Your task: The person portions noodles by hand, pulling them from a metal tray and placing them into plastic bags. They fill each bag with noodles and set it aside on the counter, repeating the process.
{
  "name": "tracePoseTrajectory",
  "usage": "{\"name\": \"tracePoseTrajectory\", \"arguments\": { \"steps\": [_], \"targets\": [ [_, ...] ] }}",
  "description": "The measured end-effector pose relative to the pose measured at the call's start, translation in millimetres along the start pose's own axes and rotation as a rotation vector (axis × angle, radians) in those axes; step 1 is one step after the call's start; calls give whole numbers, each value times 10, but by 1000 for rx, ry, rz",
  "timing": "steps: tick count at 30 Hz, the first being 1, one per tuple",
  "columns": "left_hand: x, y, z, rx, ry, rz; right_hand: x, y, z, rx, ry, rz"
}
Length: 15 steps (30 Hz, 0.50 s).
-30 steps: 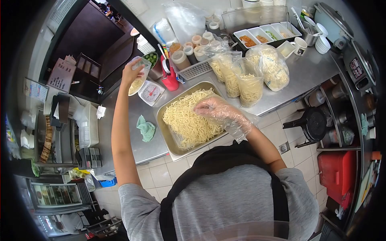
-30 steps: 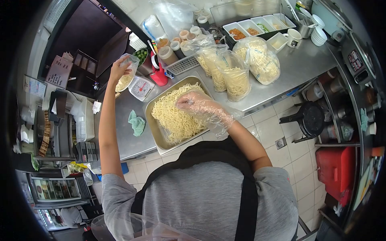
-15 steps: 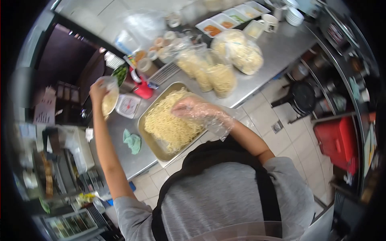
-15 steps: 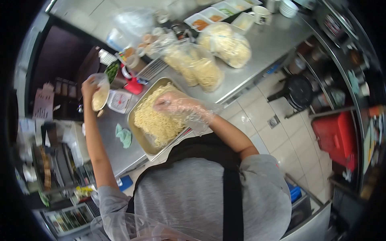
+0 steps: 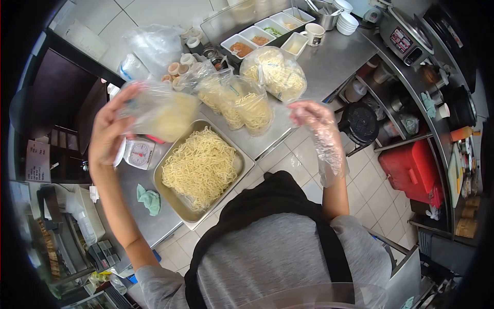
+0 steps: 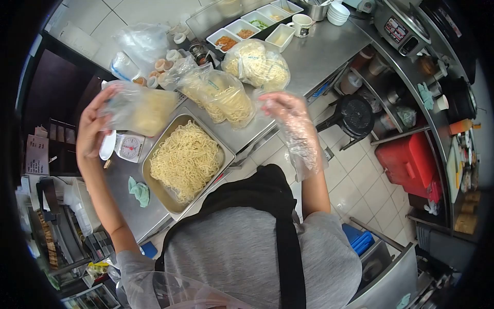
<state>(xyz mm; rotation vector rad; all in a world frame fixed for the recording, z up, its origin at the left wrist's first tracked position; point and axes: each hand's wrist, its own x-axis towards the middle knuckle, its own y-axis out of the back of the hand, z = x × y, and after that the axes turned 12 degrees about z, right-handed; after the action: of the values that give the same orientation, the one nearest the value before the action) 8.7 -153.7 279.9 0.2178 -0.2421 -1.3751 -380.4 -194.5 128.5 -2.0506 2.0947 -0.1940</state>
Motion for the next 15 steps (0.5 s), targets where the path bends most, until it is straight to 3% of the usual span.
{"name": "tracePoseTrajectory", "arguments": {
  "steps": [2, 6, 10, 12, 15],
  "targets": [
    [76, -522, -92, -187, -18, -178, 24, 183, -41, 11, 40, 154],
    [207, -1610, -286, -425, 145, -396, 142, 558, 155, -60, 161, 354],
    [318, -2410, -771, -471, 228, -355, 370, 906, 424, -304, 281, 421],
    [412, -2582, -1165, -480, 266, -226, 477, 989, 500, -439, 303, 437],
    [445, -2602, -1547, -530, 329, -29, 706, 1015, 725, -406, 315, 355]
  ]
}}
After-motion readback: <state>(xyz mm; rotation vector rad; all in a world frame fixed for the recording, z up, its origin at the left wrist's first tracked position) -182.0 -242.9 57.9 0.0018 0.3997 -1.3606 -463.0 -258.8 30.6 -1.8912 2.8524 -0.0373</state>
